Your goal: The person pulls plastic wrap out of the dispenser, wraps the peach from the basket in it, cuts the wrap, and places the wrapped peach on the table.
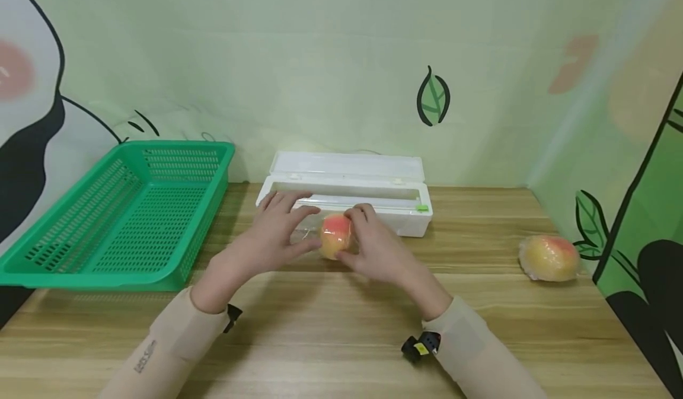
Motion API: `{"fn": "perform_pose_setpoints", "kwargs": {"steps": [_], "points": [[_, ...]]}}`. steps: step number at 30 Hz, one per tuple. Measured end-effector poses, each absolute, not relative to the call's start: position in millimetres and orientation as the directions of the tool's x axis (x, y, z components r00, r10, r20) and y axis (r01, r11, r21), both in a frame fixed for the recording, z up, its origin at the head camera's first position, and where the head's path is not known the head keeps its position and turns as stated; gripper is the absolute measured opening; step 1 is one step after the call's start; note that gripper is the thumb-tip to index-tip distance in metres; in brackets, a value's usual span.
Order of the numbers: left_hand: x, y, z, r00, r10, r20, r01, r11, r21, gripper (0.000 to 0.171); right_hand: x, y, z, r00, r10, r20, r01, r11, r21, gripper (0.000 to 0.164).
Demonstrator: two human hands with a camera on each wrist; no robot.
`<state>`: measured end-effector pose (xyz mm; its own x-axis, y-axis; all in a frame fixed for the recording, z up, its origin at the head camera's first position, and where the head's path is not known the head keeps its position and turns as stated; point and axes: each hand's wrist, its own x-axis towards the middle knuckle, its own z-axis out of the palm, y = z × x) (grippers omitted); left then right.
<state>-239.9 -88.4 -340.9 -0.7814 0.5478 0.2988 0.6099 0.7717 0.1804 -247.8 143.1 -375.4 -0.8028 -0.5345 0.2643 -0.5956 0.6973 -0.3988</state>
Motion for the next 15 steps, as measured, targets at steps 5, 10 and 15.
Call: {"fn": "perform_pose_setpoints", "kwargs": {"steps": [5, 10, 15], "points": [[-236, -78, -341, -0.673, 0.637, 0.374, 0.706, 0.705, 0.068, 0.048, -249, 144, -374, -0.805, -0.524, 0.277, -0.592, 0.696, -0.406, 0.066], [-234, -72, -345, -0.677, 0.666, 0.314, 0.7, 0.714, -0.005, 0.054, -250, 145, -369, -0.82, -0.499, 0.279, -0.571, 0.686, -0.45, 0.074], [-234, -71, -346, -0.683, 0.659, 0.314, 0.688, 0.725, -0.028, 0.06, -252, 147, -367, -0.839, -0.462, 0.286, -0.543, 0.694, -0.472, 0.073]]}}
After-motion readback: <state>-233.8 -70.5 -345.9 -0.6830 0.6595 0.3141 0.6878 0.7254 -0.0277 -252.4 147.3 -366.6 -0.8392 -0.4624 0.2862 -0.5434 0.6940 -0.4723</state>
